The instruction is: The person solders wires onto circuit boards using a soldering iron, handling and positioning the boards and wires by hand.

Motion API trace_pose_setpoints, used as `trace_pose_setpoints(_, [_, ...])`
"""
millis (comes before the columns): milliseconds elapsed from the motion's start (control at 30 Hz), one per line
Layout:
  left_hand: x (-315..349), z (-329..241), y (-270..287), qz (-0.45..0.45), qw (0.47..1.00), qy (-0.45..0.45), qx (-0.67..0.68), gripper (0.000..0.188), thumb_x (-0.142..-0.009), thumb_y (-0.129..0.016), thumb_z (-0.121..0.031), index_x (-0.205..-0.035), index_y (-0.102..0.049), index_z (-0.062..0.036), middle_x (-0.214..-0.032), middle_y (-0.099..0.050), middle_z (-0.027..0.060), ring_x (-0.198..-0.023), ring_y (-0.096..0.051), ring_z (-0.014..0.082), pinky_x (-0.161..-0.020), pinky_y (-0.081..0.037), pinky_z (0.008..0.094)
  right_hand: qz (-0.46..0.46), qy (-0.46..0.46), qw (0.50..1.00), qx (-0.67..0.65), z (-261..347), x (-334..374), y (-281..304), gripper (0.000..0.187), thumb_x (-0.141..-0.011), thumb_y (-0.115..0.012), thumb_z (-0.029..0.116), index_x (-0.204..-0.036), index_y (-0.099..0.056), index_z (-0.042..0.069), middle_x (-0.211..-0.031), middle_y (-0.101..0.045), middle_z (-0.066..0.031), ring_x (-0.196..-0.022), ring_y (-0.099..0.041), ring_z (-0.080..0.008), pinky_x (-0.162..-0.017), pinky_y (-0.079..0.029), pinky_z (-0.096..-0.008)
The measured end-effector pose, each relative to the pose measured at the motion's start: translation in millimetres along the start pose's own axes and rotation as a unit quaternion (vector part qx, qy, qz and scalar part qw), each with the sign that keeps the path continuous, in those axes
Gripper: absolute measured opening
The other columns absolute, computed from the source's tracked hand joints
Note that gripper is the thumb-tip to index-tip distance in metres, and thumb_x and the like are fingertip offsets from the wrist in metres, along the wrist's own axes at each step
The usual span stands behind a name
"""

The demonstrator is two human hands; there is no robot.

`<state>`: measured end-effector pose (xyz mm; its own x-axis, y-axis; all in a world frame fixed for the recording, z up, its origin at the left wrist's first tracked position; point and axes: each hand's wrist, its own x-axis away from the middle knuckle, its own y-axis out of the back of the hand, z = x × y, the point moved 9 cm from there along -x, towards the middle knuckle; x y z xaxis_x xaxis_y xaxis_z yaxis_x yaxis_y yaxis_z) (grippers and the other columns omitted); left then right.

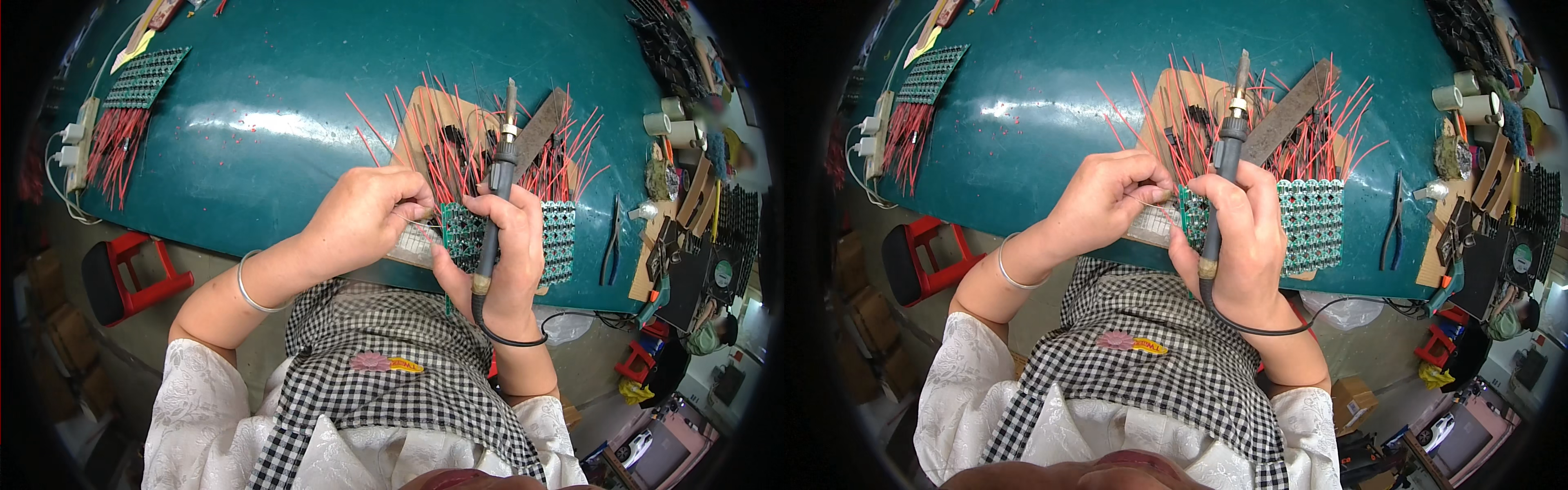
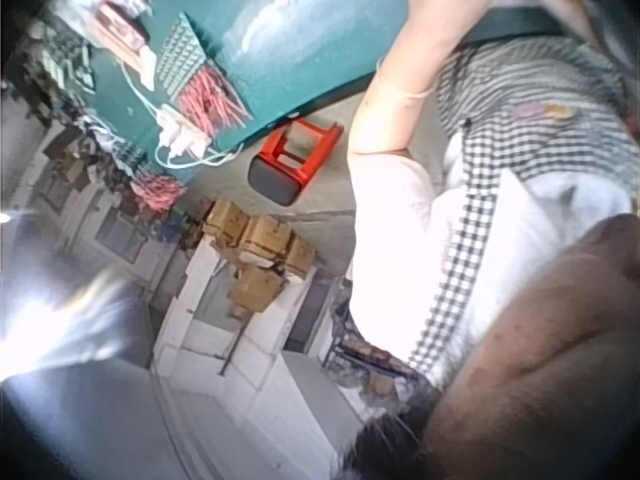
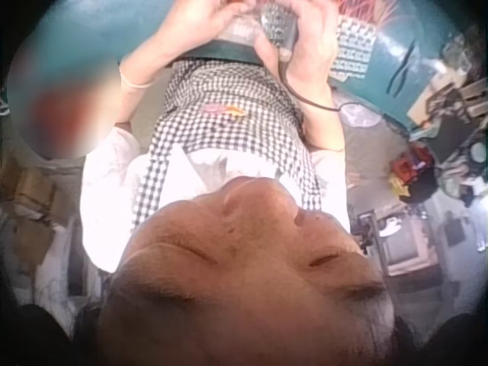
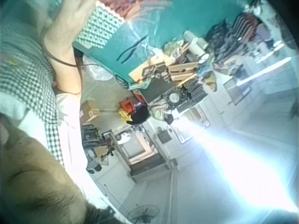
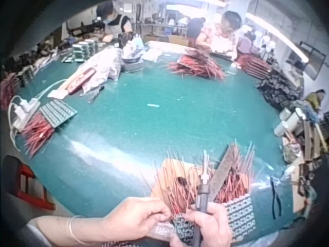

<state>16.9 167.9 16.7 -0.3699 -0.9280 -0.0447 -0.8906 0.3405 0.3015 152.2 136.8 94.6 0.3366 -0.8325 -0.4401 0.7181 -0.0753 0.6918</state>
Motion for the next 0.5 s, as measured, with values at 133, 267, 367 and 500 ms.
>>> trace_pose_setpoints(133, [2,4,-2,0.013,1.0,0.025,-0.001,0.01,-0.088,-0.065,0.009,-0.095,-0.067,0.0029,-0.087,-0.069,0.0107,-0.077,-0.068,0.0145,-0.069,-0.055,0.0291,0.006,-0.009,1.0,0.002,0,0,0,0.055,-0.066,-0.081,0.005,-0.117,-0.061,0.004,-0.113,-0.057,-0.0203,-0.095,-0.063,-0.0344,-0.076,-0.054,-0.0402])
trace_pose_setpoints(267, [4,0,-1,-0.002,1.0,0.02,-0.009,0.007,-0.089,-0.066,0.007,-0.095,-0.067,0.0036,-0.086,-0.068,0.0097,-0.074,-0.065,0.0131,-0.066,-0.054,0.0288,0.006,0.003,1.0,0.01,4,-1,6,0.055,-0.065,-0.082,0.005,-0.117,-0.061,0.004,-0.113,-0.057,-0.0202,-0.095,-0.063,-0.0341,-0.075,-0.054,-0.0394])
trace_pose_setpoints(367, [8,-10,1,-0.011,0.999,0.023,0.022,0.006,-0.088,-0.068,0.005,-0.094,-0.066,0.0034,-0.084,-0.066,0.0085,-0.071,-0.062,0.0124,-0.063,-0.052,0.029,0.02,-0.017,0.999,0.02,-2,-2,9,0.055,-0.064,-0.082,0.006,-0.115,-0.061,0.004,-0.112,-0.058,-0.0204,-0.098,-0.062,-0.0343,-0.079,-0.054,-0.0401])
trace_pose_setpoints(500, [15,-30,10,-0.122,0.989,-0.085,-0.006,0.006,-0.086,-0.068,0.005,-0.091,-0.065,0.0019,-0.081,-0.063,0.0077,-0.067,-0.06,0.0145,-0.059,-0.048,0.0297,0.002,-0.03,0.999,-0.028,-7,-1,13,0.055,-0.063,-0.083,0.007,-0.113,-0.061,0.002,-0.109,-0.06,-0.0208,-0.104,-0.06,-0.0354,-0.089,-0.051,-0.0433])
